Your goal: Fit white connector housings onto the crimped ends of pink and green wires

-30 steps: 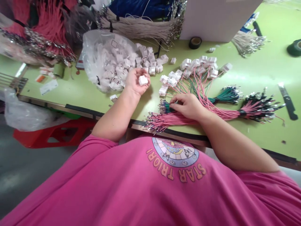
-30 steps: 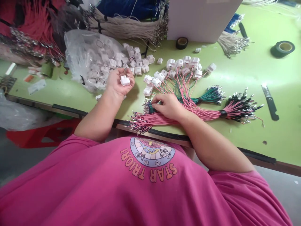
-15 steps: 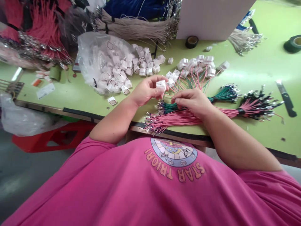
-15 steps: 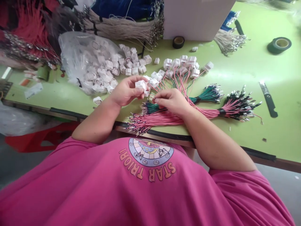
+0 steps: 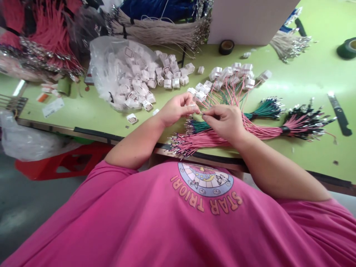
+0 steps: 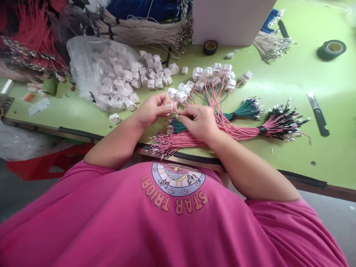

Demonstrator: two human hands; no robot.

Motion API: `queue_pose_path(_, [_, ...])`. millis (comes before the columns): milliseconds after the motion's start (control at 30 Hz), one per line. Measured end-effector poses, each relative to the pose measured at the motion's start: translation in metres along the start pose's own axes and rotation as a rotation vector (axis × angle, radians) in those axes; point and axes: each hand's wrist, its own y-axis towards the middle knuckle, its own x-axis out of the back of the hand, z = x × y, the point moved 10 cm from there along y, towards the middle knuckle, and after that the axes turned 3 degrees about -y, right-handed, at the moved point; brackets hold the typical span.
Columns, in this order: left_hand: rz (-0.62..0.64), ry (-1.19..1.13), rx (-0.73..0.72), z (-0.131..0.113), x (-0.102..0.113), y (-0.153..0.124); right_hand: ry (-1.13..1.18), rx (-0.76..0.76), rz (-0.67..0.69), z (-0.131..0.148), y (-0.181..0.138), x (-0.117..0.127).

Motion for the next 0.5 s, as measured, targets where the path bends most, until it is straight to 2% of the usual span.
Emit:
queue_pose_path(100, [0.021,0.008,-0.016,-0.004,-0.003,0.000,-0.074,0.078,0.014,0.009,-0.002,-0.006])
queue_pose_path(167, [-0.012,0.005,-0.016,-0.005,0.000,-0.001,-0.095,0.094,0.019,0.010,-0.003,-0.008])
queue_pose_path(300, [-0.082,-0.043,0.058,0.002,0.004,-0.001,-0.086,0.088,-0.010,0.009,-0.003,-0.006])
queue_pose_path(500, [-0.080,-0.105,0.120,0.004,0.000,-0.002,-0.087,0.052,-0.039,0.007,-0.002,-0.004])
